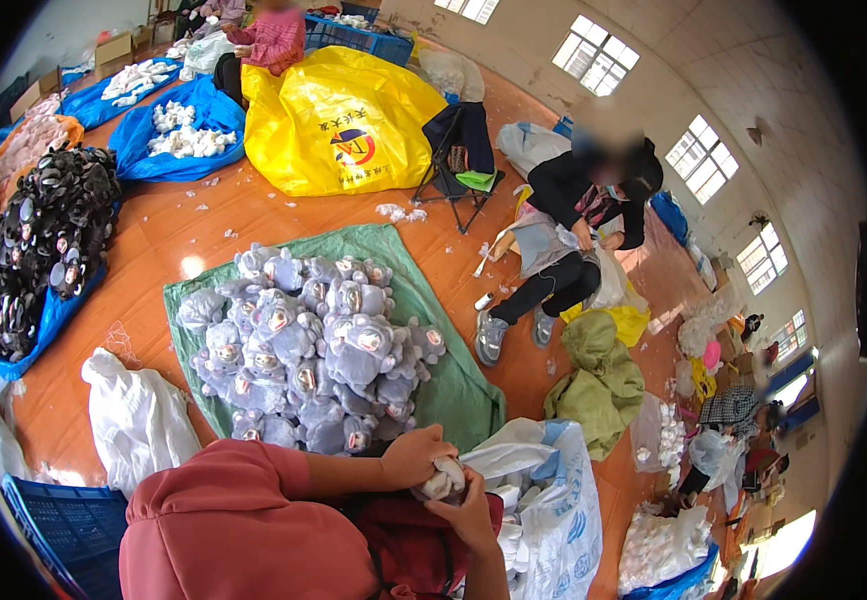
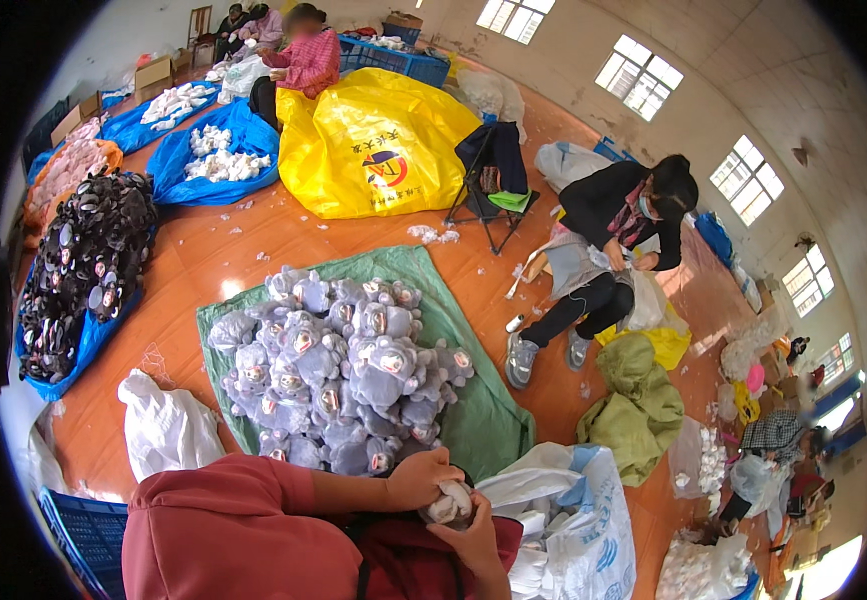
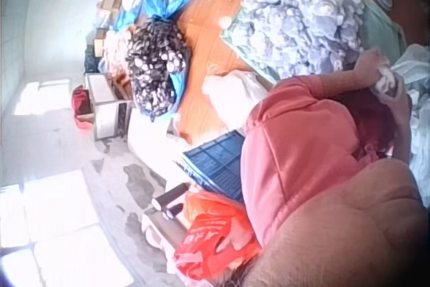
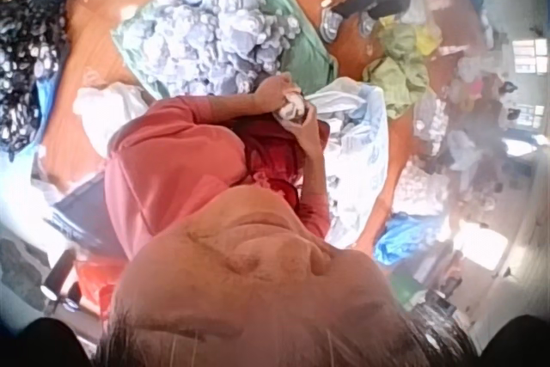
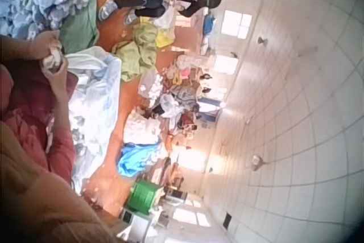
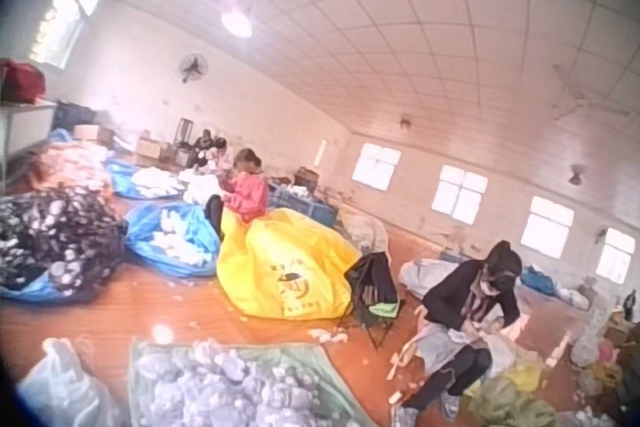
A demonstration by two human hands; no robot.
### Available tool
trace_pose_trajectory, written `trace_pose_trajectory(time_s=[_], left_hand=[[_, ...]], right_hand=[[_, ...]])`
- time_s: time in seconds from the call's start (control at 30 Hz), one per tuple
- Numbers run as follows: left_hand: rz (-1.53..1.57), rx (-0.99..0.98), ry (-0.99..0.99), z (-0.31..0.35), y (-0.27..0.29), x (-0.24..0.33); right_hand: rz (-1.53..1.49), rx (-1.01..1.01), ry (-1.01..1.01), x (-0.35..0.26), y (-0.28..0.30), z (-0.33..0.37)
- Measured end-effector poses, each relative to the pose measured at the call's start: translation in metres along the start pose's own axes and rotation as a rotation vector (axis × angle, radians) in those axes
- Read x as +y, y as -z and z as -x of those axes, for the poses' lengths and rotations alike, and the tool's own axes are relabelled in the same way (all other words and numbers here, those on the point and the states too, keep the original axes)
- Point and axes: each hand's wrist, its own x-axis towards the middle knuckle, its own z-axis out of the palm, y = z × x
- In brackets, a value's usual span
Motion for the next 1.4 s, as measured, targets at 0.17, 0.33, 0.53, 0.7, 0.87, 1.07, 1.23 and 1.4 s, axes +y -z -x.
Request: trace_pose_trajectory(time_s=[0.17, 0.33, 0.53, 0.7, 0.87, 1.07, 1.23, 1.4], left_hand=[[0.02, 0.026, 0.113, -0.002, -0.002, -0.003], [0.025, -0.017, 0.099, 0.001, 0.009, -0.002], [-0.204, -0.073, -0.257, 0.004, 0.025, -0.005], [-0.02, -0.15, -0.071, -0.002, 0.028, 0.0], [0.028, -0.185, 0.126, -0.005, 0.021, 0.009], [-0.014, -0.114, 0.163, 0.009, 0.025, 0.026], [-0.051, -0.119, 0.06, 0.022, 0.011, 0.04], [-0.081, -0.194, 0.076, 0.028, -0.001, 0.05]], right_hand=[[0.072, 0.159, -0.218, -0.027, -0.015, -0.009], [0.244, 0.229, -0.09, -0.009, -0.029, -0.007], [0.324, 0.236, -0.018, -0.005, -0.034, -0.005], [0.39, 0.255, 0.045, 0.005, -0.033, -0.011], [0.301, 0.259, -0.024, -0.002, -0.031, -0.007], [0.247, 0.321, 0.056, 0.025, -0.039, -0.004], [0.184, 0.411, -0.182, 0.009, -0.043, -0.005], [0.235, 0.493, -0.12, 0.025, -0.043, -0.014]])
